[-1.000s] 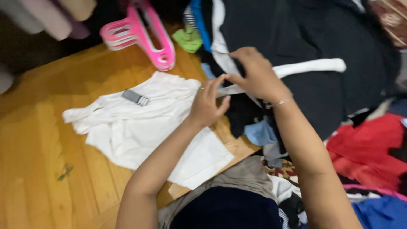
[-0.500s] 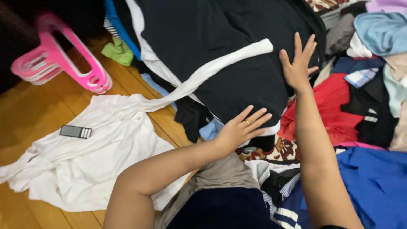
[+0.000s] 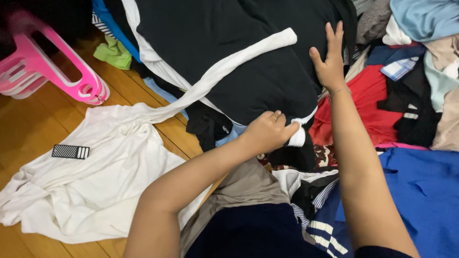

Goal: The person sits on the floor and sorts through a pile of clothes, folding a white shirt and placing it on a wooden table. They then pick up a tie-dye tank top, place it on a hanger, and set it aside. Finally, they fold a white long-sleeved shirt and place it on a pink hanger.

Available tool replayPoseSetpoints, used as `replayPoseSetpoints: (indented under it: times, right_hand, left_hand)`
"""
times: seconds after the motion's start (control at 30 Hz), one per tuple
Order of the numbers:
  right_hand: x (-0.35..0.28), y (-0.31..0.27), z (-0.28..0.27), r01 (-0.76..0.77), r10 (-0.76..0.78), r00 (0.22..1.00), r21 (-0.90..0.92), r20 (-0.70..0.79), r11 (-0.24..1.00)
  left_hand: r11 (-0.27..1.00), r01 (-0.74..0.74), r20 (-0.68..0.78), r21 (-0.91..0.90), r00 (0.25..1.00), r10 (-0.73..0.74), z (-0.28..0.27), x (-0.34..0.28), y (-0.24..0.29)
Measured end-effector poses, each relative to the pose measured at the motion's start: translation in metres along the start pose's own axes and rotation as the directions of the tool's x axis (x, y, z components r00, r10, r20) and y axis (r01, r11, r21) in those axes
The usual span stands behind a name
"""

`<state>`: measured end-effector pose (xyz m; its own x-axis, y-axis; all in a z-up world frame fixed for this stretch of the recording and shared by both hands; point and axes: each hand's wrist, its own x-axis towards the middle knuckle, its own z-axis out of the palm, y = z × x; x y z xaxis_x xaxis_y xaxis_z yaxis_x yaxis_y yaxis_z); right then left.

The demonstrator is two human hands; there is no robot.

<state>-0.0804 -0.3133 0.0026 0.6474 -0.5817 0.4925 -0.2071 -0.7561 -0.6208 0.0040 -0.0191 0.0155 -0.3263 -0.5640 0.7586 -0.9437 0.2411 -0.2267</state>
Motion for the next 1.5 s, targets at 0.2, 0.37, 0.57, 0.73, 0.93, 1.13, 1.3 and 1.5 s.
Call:
replayPoseSetpoints:
  times: [0.2,0.37,0.57,0.73,0.93,1.13,1.3,1.5]
  right_hand:
    - [-0.007,0.068,0.036,-0.278,0.260,0.943,-0.060,-0.206,0.959]
    - [-0.006,0.107,0.058,-0.510,0.541,0.786,0.181,-0.300,0.841]
    - [-0.007,0.141,0.070,-0.410,0.435,0.802,0.152,-0.408,0.899]
    - [0.015,0.110,0.052,-0.424,0.430,0.830,0.100,-0.355,0.900]
    - [0.055,0.095,0.021,-0.589,0.574,0.807,-0.126,-0.142,0.798]
    - [0.129,-0.044,-0.065,-0.506,0.711,0.609,-0.519,0.350,0.689]
    - [0.183,-0.007,-0.020,-0.290,0.349,0.937,-0.617,-0.026,0.732]
    - [0.201,-0.097,0.079,0.116,-0.008,0.952,-0.337,0.307,0.934]
  left_hand:
    - [0.997,0.080,0.075,0.007,0.994,-0.080,0.015,-0.006,0.005]
    - [0.981,-0.166,0.104,-0.102,0.979,0.176,0.005,-0.021,-0.003]
    - [0.980,-0.162,-0.087,-0.118,0.984,0.152,0.029,-0.039,-0.005]
    - [0.984,-0.128,-0.083,-0.127,0.990,0.118,0.046,-0.034,-0.011]
    - [0.987,-0.041,0.022,-0.155,0.999,0.045,0.059,-0.028,-0.016]
    - [0.634,0.304,0.427,-0.711,0.903,0.046,-0.023,0.026,-0.058]
    - [0.606,0.387,0.156,-0.695,0.904,-0.399,-0.038,0.057,-0.150]
    - [0.607,0.795,0.117,0.010,0.602,-0.790,0.023,0.028,-0.247]
